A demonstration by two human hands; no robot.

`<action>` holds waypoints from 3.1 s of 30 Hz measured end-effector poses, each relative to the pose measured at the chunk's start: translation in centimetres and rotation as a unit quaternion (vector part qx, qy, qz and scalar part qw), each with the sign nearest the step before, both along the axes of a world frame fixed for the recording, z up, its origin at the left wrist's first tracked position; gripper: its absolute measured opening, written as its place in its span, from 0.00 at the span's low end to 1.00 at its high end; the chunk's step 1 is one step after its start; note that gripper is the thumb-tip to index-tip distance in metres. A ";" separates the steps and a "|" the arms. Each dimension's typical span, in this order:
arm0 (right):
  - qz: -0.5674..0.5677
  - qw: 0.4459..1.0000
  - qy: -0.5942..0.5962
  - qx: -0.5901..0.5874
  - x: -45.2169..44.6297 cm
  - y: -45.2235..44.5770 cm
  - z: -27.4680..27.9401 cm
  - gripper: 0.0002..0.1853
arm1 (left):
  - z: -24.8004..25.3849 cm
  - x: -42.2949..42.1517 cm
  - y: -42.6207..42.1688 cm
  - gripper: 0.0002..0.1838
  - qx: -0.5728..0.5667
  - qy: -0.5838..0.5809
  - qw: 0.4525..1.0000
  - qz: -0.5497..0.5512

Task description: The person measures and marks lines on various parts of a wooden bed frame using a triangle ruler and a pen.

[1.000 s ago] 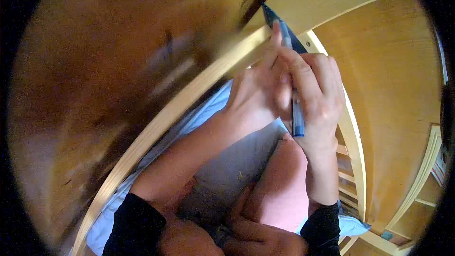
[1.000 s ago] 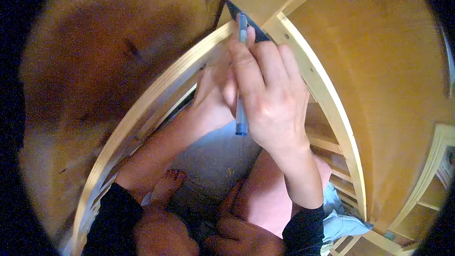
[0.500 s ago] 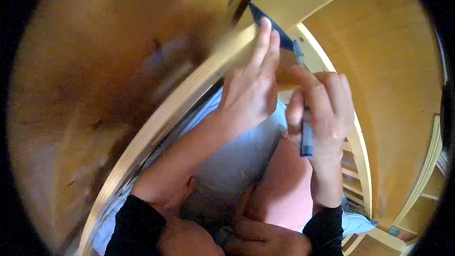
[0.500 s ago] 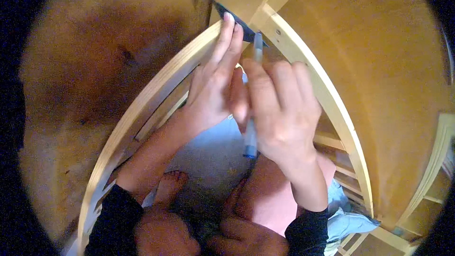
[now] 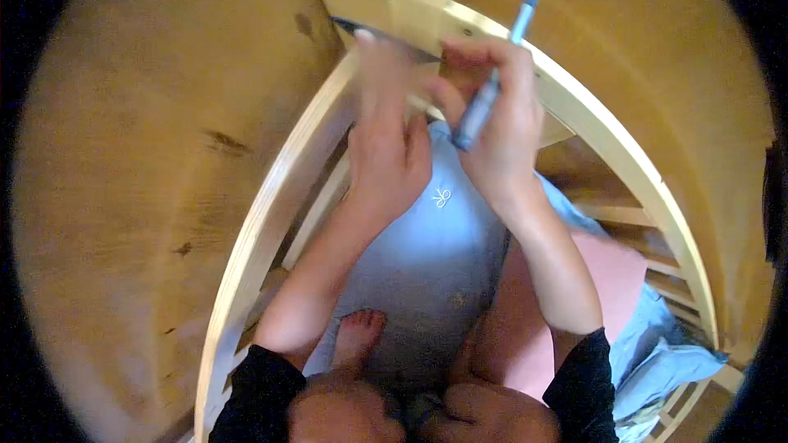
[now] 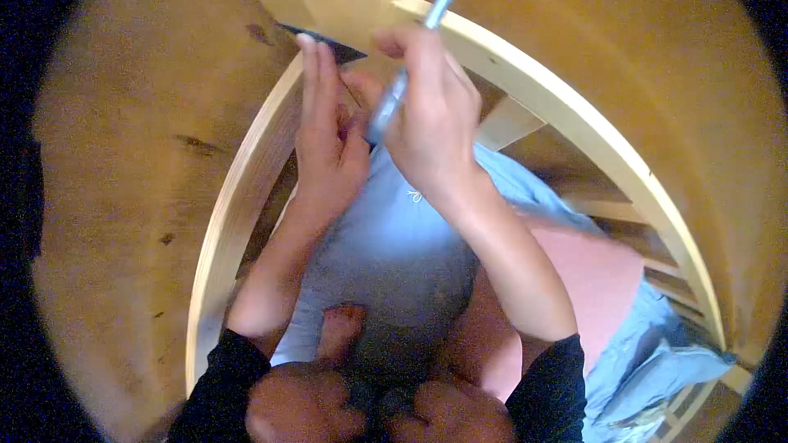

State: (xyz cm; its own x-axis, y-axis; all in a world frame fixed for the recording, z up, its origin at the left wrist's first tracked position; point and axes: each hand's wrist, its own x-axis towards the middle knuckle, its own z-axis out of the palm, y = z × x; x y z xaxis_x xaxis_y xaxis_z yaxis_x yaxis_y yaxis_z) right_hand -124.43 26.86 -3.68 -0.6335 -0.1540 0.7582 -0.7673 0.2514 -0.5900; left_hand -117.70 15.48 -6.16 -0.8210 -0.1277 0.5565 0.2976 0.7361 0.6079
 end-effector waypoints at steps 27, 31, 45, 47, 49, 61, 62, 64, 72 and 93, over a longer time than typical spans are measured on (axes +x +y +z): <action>0.046 0.974 -0.075 -0.208 -0.5 2.9 -0.4 0.13 | 2.3 2.0 3.1 0.29 0.412 -0.069 0.903 0.104; 0.063 0.978 -0.056 -0.192 -1.4 2.7 0.1 0.11 | 2.3 0.1 0.8 0.13 0.455 -0.055 0.888 0.040; 0.026 0.980 0.189 -0.051 1.1 2.2 -2.9 0.15 | 2.9 -0.9 2.5 0.12 0.330 0.073 0.924 0.177; 0.101 0.984 0.131 -0.060 1.3 2.7 -2.0 0.26 | 2.9 -0.9 2.1 0.12 0.318 0.079 0.928 0.175; 0.100 0.983 0.128 -0.084 1.1 2.6 -1.8 0.26 | 2.6 -1.0 1.2 0.11 0.271 0.068 0.942 0.187; 0.125 0.976 0.075 -0.162 1.2 2.1 -1.5 0.19 | 3.2 -2.2 2.4 0.12 0.280 0.094 0.936 0.194; 0.128 0.976 0.074 -0.160 1.3 2.1 -1.6 0.19 | 3.2 -2.3 2.3 0.13 0.277 0.091 0.936 0.196; 0.125 0.976 0.072 -0.165 1.3 2.0 -1.7 0.19 | 3.0 -2.5 2.1 0.13 0.253 0.086 0.942 0.201; 0.123 0.978 0.072 -0.149 1.5 2.4 -1.9 0.18 | 2.3 -2.9 1.5 0.19 0.259 0.067 0.940 0.210; 0.157 0.975 0.040 -0.151 -1.0 -3.0 -5.0 0.16 | 1.5 -3.2 -0.5 0.17 0.106 0.074 0.967 0.220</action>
